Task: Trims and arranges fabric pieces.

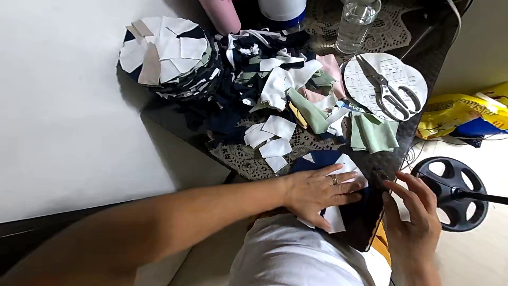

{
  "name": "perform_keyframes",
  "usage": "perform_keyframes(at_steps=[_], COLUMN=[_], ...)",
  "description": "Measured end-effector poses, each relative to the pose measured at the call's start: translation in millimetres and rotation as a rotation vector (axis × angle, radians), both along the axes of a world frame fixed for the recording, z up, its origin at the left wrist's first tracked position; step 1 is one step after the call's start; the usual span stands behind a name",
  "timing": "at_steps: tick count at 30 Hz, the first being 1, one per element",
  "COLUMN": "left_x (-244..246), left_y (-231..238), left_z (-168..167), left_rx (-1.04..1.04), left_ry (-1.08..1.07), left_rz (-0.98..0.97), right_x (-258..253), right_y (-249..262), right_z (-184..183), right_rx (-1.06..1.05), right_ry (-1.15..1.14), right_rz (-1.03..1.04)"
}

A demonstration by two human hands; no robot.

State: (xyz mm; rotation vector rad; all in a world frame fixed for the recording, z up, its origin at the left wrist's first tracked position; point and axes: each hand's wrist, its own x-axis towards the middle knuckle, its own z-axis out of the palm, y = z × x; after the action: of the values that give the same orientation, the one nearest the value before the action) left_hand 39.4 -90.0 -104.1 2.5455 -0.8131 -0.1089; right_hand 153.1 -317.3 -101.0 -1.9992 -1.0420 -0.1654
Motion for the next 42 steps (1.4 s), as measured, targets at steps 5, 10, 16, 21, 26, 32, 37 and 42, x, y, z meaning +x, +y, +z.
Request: perform_keyframes(at_steps=[5, 10, 16, 21, 26, 32, 37, 42], left_x=[-10.0, -22.8, -19.2, -14.3, -10.1, -50.7, -62.8, -53.2], left_y=[-9.3, -77.4, -69.7, -28.7, -14.8, 5.1, 38.2, 44.3], left_z=[7.3, 21.9, 4.3, 6.7, 8.0, 29.2, 21.1, 6.1], left_rx=[-0.009, 0.076, 0.157, 0.078, 0.013, -0.037, 0.072, 0.114], left_ry=[-0.074, -0.051, -0.051, -0.001, -0.016, -0.295, -0.205, -0.322], left_rz=[0.142, 0.953, 0.871, 0.367, 0.208, 0.901, 1.147, 1.155], right_x=[-1.8, 1.6, 5.2, 2.0, -7.9, -10.7, -19.2, -25.3], right_y=[0.6, 7.3, 11.8, 5.4, 28.4, 72.7, 89.9, 90.0], right_z=[-1.7, -3.2, 2.5, -0.1, 10.8, 29.3, 21.5, 15.9], right_rx=[0.001, 0.000, -0.001, 0.015, 0.017, 0.014, -0.015, -0.039], right_ry=[0.004, 0.017, 0.005, 0.011, -0.043, -0.107, -0.092, -0.068], right_rz=[0.006, 0.033, 0.074, 0.062, 0.120, 0.269, 0.305, 0.293])
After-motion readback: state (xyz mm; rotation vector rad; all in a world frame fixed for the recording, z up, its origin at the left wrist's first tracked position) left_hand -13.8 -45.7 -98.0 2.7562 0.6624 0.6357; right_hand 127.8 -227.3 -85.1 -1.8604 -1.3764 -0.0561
